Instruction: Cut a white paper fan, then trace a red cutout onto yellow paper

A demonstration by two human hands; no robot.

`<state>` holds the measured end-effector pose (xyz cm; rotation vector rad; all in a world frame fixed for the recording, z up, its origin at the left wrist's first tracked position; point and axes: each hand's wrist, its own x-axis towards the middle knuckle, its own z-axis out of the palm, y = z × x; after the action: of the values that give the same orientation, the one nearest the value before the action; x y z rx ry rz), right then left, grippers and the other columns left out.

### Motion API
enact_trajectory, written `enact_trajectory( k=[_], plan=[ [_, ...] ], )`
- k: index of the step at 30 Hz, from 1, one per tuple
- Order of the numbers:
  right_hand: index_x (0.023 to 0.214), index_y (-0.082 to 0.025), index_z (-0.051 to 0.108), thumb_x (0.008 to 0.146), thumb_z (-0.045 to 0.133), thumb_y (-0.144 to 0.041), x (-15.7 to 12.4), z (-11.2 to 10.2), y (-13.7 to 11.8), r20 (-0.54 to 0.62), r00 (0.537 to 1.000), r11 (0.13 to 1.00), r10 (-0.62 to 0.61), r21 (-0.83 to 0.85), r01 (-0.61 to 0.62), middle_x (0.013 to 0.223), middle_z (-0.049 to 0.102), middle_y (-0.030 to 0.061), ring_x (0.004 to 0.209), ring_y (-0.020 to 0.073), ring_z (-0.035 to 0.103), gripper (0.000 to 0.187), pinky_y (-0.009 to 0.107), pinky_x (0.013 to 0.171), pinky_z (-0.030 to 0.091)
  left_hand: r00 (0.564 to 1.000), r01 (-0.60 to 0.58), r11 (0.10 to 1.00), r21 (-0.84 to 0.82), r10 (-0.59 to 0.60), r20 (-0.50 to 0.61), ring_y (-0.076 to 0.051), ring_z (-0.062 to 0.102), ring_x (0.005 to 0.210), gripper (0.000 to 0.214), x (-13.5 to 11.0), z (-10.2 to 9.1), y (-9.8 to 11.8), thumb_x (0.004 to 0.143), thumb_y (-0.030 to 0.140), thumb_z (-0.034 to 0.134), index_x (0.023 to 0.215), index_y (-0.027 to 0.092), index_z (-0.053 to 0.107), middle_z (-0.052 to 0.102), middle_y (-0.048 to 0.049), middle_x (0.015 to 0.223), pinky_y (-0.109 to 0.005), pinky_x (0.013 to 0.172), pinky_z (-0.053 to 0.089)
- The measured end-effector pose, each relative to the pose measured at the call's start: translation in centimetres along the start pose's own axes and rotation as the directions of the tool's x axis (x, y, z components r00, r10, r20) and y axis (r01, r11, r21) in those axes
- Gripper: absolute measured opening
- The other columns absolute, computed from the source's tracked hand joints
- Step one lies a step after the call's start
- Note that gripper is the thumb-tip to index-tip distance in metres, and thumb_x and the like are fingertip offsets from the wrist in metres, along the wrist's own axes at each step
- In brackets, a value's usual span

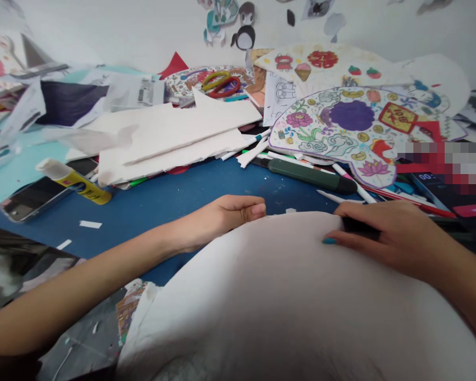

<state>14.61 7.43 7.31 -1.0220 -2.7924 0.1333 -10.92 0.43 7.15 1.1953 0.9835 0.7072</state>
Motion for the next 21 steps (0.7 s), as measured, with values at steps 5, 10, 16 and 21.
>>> enact_trajectory(
  k=[5,10,16,21],
  plan=[
    [0.066,-0.022,0.051,0.082,0.018,-0.076,0.0,-0.2,-0.2,-0.013,1.000,1.000,0.023,-0.003,-0.023,0.048,0.051,0.0007,0.045,0.0168,0.050,0.065,0.026,0.049,0.027,0.970,-0.189,0.980,-0.065,0.176,-0.166,-0.007,0.032,0.054,0.042,0.1,0.7,-0.1,0.082,0.048,0.058,0.061,0.016,0.041,0.037,0.0031,0.062,-0.019,0.048,0.028],
    [0.066,-0.021,0.048,0.083,0.014,-0.075,0.3,0.3,-0.1,0.065,0.997,0.998,0.043,-0.041,-0.040,0.048,0.051,0.0001,0.046,0.0162,0.051,0.066,0.026,0.050,0.027,0.803,-0.494,0.869,0.018,0.464,-0.374,-0.005,0.032,0.052,0.032,0.2,-2.1,0.7,0.083,0.031,0.058,0.061,0.015,0.043,0.038,0.0041,0.059,-0.017,0.047,0.026],
    [0.066,-0.022,0.048,0.081,0.018,-0.077,0.4,0.3,0.0,0.102,0.992,0.997,0.076,-0.042,-0.072,0.049,0.052,0.0000,0.046,0.0174,0.051,0.064,0.027,0.050,0.028,0.996,0.042,0.951,0.308,-0.015,-0.091,-0.006,0.037,0.053,0.024,-1.0,-2.9,0.6,0.088,0.037,0.049,0.082,0.016,0.058,0.044,0.0037,0.063,-0.016,0.047,0.028],
    [0.067,-0.022,0.050,0.081,0.017,-0.077,0.3,0.3,0.1,0.079,0.995,0.997,0.068,-0.032,-0.065,0.049,0.053,0.0006,0.046,0.0170,0.051,0.066,0.027,0.049,0.029,0.992,0.117,0.937,0.330,-0.125,0.000,-0.007,0.036,0.055,0.034,-1.5,-1.6,1.1,0.086,0.047,0.049,0.071,0.017,0.051,0.041,0.0044,0.063,-0.016,0.048,0.029]
  ],
)
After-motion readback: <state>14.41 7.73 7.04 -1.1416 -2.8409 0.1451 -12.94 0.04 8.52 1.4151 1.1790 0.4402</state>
